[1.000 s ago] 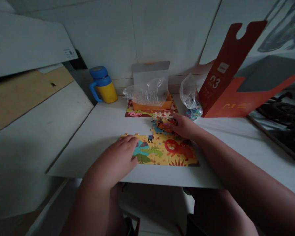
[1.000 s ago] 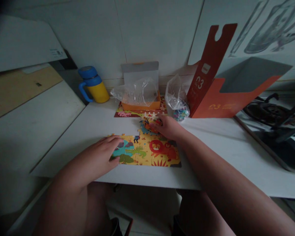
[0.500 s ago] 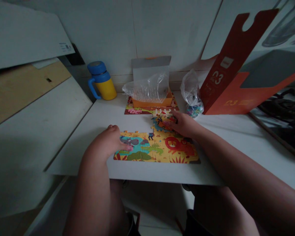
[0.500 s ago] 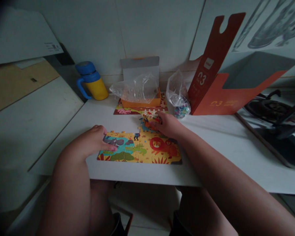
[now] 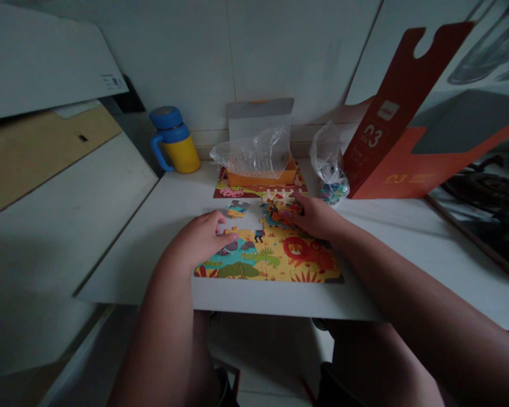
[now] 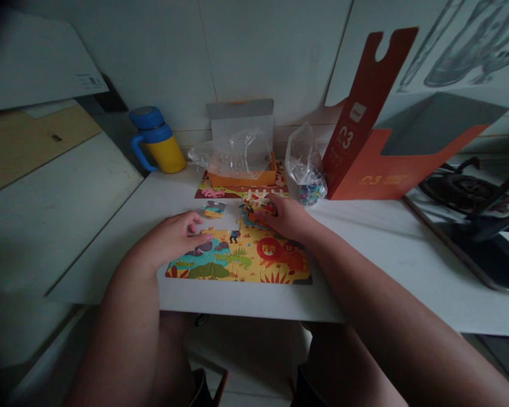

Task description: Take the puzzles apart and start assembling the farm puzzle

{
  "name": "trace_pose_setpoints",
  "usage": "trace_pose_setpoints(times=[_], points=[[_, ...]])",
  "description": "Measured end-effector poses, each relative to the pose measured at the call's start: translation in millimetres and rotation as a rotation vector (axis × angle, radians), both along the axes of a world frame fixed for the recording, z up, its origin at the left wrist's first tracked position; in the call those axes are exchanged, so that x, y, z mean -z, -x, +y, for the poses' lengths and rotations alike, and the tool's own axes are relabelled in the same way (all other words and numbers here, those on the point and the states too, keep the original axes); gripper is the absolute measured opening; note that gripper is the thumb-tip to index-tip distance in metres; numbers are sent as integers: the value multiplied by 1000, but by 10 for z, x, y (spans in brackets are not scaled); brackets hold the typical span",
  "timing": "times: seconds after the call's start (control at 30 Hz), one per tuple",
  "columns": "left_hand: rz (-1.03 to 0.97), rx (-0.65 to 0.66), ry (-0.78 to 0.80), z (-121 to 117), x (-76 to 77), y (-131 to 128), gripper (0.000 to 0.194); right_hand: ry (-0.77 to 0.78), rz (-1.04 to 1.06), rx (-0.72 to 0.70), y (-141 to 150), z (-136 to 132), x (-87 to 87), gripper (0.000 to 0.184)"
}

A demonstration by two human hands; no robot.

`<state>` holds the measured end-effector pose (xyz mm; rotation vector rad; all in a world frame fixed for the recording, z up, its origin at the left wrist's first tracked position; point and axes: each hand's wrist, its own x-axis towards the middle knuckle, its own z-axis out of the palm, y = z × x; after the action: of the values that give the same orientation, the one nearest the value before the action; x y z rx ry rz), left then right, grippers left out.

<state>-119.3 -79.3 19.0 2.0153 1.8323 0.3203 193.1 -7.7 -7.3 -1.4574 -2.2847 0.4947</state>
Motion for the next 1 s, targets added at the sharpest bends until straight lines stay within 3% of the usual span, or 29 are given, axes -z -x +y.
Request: trace_pose_setpoints(times=[0.27, 0.53, 0.63, 0.77, 0.87, 1.0], points=[[100, 108, -259, 35, 56, -100, 20, -7, -16, -34, 30, -32, -38, 37], [143, 143, -218, 105, -8, -127, 26, 3, -11, -46, 48, -28, -36, 36], [219, 170, -182, 290, -84, -154, 33, 13, -15, -32, 55, -24, -26, 36], [229, 305, -204, 687, -97, -198, 47, -26, -17, -62, 58, -18, -14, 35], [182, 359, -112, 943, -13, -175, 53, -20, -8, -59, 60, -20, -21, 34], [2, 274, -56, 1102, 173, -51, 56, -6, 11, -56, 64, -25, -30, 36]])
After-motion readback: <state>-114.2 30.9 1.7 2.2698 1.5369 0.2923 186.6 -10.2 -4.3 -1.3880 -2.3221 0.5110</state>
